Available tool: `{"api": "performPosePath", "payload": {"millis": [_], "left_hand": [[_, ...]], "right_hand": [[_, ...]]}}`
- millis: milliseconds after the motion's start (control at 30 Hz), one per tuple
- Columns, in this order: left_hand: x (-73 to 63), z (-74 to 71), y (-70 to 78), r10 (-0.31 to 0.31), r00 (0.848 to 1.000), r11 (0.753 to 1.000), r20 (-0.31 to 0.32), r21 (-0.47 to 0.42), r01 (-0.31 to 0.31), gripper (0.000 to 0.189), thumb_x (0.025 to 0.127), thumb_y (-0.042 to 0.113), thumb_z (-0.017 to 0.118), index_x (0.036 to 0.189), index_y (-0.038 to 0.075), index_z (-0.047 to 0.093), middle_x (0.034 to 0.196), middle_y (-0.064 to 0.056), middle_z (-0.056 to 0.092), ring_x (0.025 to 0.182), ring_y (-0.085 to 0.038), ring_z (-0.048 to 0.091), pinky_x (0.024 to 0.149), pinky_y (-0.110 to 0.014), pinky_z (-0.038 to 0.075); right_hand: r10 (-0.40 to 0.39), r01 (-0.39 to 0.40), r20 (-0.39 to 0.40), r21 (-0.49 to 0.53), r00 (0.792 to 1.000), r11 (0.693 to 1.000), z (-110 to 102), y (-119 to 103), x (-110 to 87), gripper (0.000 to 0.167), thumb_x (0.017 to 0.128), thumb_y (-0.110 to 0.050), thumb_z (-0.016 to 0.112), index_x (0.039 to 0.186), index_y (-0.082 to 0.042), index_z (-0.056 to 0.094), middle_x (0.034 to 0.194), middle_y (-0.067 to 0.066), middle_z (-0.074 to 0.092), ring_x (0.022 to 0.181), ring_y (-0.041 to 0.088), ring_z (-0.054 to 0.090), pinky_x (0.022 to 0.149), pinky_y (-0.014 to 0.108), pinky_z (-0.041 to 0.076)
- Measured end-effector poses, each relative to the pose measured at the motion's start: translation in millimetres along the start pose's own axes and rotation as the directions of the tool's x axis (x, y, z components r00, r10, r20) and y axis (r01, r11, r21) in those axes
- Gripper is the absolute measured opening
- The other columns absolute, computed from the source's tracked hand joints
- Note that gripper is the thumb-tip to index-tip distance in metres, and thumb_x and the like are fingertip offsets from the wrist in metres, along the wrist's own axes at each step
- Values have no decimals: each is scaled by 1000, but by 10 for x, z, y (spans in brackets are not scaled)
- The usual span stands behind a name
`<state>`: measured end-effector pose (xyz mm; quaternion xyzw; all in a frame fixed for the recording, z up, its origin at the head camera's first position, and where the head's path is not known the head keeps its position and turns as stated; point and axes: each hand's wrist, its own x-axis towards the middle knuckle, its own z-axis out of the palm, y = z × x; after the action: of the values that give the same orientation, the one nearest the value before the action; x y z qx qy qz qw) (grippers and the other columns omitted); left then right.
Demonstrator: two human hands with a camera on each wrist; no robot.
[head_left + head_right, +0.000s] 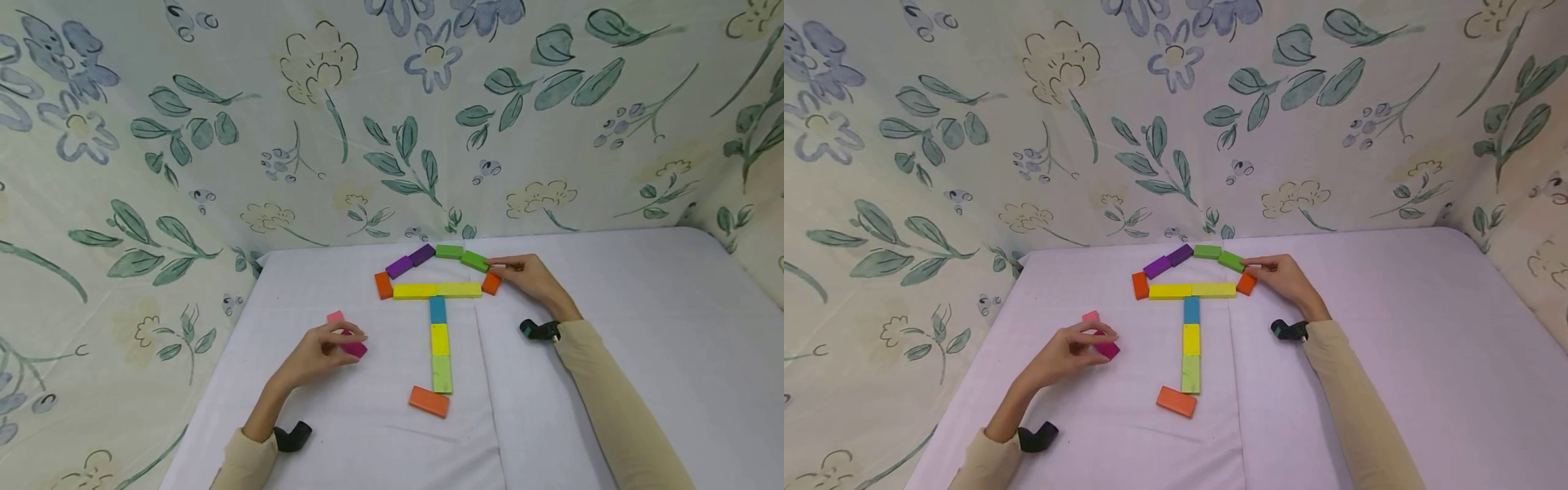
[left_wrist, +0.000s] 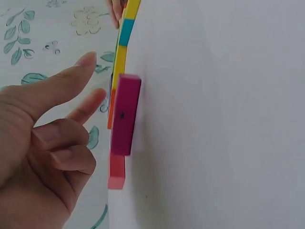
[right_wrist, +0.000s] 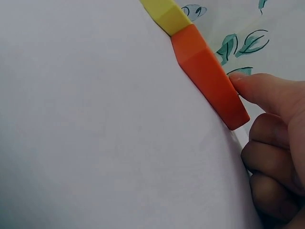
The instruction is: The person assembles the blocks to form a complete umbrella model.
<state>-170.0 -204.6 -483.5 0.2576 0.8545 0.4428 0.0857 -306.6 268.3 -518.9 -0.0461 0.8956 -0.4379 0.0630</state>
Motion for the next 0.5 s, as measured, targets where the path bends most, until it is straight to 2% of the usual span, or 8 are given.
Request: {"api": "performPosePath", "payload": {"millis": [133,267,367,500], "left_hand": [[0,-88,-110,-57,998,998,30,22,56,36,87,11,83,123,11,78,129,-6,68,109,-25,55,70,-16,44],[2,-120,-198,-57,998,998,35,42,56,33,87,9,82,120,12,79,128,-8,68,121,-28,56,86,-19,52],[3,-138,-224,-45,999,997,23,58,43,29,89,5,80,117,11,80,124,-9,70,121,-30,58,94,-24,55],[3,-157,-223,-50,999,996,17,69,49,27,90,2,78,116,10,80,121,-10,70,119,-30,60,93,-23,56]], "right_hand": [[7,-7,-3,0,1000,1000,2,20,-3,44,100,-44,67,135,-18,71,131,15,66,99,27,47,81,38,35],[10,-10,-1,-10,1000,1000,0,17,-6,44,100,-44,67,136,-19,70,128,15,66,98,27,47,80,38,34],[12,-12,-3,-17,1000,1000,0,11,-7,43,101,-43,66,136,-19,70,127,14,66,97,27,48,80,37,35],[2,-2,-8,-15,1000,1000,2,5,-11,41,101,-41,67,135,-19,71,128,14,67,96,26,48,80,37,35]]}}
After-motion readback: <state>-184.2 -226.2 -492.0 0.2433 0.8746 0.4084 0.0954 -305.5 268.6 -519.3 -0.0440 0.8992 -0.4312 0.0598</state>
